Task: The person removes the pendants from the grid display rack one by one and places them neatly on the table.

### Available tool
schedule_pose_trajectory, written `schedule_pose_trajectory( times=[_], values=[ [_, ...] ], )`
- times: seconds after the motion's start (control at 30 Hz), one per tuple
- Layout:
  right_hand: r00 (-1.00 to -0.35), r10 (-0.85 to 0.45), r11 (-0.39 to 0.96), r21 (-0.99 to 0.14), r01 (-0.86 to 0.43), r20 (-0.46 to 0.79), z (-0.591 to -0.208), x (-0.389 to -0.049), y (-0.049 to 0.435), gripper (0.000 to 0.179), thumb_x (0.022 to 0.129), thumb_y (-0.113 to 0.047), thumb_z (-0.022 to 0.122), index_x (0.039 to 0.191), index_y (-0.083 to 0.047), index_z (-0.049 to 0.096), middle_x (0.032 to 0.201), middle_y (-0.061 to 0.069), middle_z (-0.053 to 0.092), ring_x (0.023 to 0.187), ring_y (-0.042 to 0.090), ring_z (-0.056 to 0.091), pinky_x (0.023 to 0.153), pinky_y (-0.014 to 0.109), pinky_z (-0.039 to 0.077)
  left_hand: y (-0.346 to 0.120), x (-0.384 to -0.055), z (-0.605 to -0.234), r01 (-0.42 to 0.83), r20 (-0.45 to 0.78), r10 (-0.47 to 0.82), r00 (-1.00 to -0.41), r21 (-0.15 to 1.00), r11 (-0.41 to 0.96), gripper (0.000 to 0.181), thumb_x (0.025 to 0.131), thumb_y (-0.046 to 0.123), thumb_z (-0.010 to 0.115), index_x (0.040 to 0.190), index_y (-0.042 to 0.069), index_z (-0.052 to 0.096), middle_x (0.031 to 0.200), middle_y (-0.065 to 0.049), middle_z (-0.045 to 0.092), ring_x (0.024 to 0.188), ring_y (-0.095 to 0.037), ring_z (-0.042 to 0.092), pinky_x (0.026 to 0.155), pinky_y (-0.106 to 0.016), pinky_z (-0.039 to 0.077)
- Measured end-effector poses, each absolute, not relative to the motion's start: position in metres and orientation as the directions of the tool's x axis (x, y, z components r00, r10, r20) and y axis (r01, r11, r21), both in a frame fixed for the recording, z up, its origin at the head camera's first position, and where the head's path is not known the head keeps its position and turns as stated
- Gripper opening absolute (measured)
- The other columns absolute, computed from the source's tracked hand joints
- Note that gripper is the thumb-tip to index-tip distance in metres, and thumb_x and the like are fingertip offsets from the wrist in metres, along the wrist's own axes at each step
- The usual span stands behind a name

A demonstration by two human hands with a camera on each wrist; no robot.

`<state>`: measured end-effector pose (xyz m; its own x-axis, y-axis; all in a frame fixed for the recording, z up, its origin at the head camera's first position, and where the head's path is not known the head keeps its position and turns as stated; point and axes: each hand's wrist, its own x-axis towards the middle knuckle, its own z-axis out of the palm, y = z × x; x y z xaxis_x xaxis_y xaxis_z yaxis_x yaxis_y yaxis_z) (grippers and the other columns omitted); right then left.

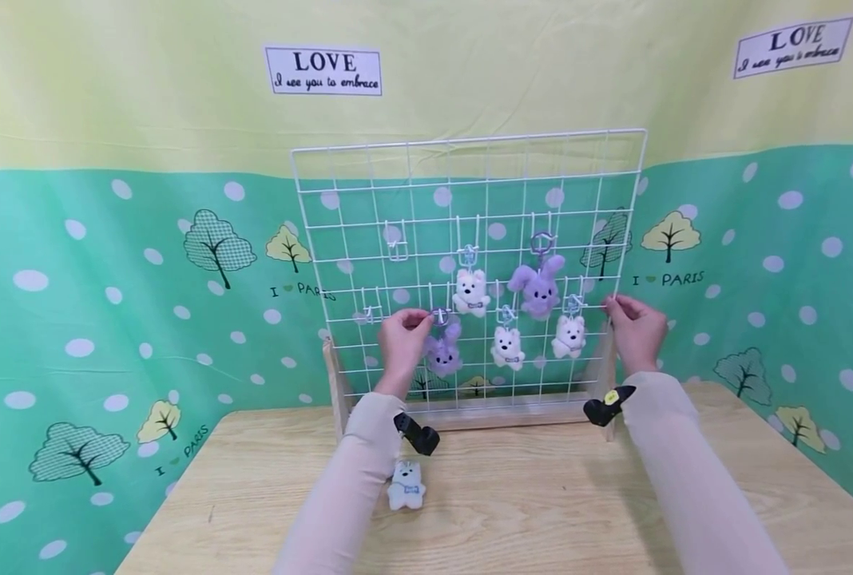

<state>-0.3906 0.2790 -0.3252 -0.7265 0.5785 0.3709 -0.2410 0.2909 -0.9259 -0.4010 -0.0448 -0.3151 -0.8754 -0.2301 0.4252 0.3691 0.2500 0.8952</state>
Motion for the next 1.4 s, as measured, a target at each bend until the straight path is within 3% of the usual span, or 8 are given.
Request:
schedule_pose_trajectory(
  times=[0.3,0.5,0.97,1.4],
  values=[
    [-0.734,0.572,0.297,-0.927,-0.23,0.366,-0.323,-0.39,0.277,0.041,0.089,-0.04,0.06,0.12,-0.013,0.064,0.119,0.007,0.065,0.097,0.005,0.062,0.088,0.021,0.049,-0.054,-0.401,-0.318,0.44,0.469,-0.145,-0.871,0.877,0.192,0.011,0.085,0.01,0.068,0.091,0.0,0.066,0.086,-0.011,0.066,0.073,-0.014,0.057,0.066,-0.021,0.047],
    [-0.734,0.572,0.295,-0.927,-0.231,0.365,-0.321,-0.39,0.276,0.041,0.089,-0.04,0.06,0.12,-0.013,0.063,0.119,0.007,0.065,0.099,0.007,0.063,0.088,0.021,0.05,-0.057,-0.399,-0.318,0.423,0.44,-0.134,-0.888,0.895,0.141,0.013,0.086,0.013,0.068,0.093,0.003,0.065,0.089,-0.008,0.065,0.078,-0.014,0.058,0.069,-0.021,0.049],
    [-0.741,0.569,0.279,-0.931,-0.234,0.357,-0.322,-0.391,0.278,0.041,0.089,-0.039,0.061,0.12,-0.013,0.064,0.119,0.007,0.065,0.097,0.005,0.063,0.088,0.021,0.049,-0.057,-0.385,-0.312,0.474,0.478,-0.125,-0.87,0.878,0.06,0.014,0.085,0.007,0.069,0.092,-0.003,0.064,0.086,-0.009,0.065,0.073,-0.01,0.058,0.067,-0.017,0.049],
    [-0.731,0.577,0.282,-0.929,-0.239,0.363,-0.326,-0.39,0.28,0.042,0.088,-0.041,0.061,0.119,-0.012,0.064,0.117,0.007,0.066,0.093,0.002,0.062,0.085,0.019,0.05,-0.055,-0.355,-0.312,0.438,0.438,-0.044,-0.898,0.899,0.0,0.013,0.086,0.011,0.068,0.093,0.001,0.064,0.086,-0.003,0.064,0.077,-0.012,0.057,0.068,-0.019,0.048]
  ],
)
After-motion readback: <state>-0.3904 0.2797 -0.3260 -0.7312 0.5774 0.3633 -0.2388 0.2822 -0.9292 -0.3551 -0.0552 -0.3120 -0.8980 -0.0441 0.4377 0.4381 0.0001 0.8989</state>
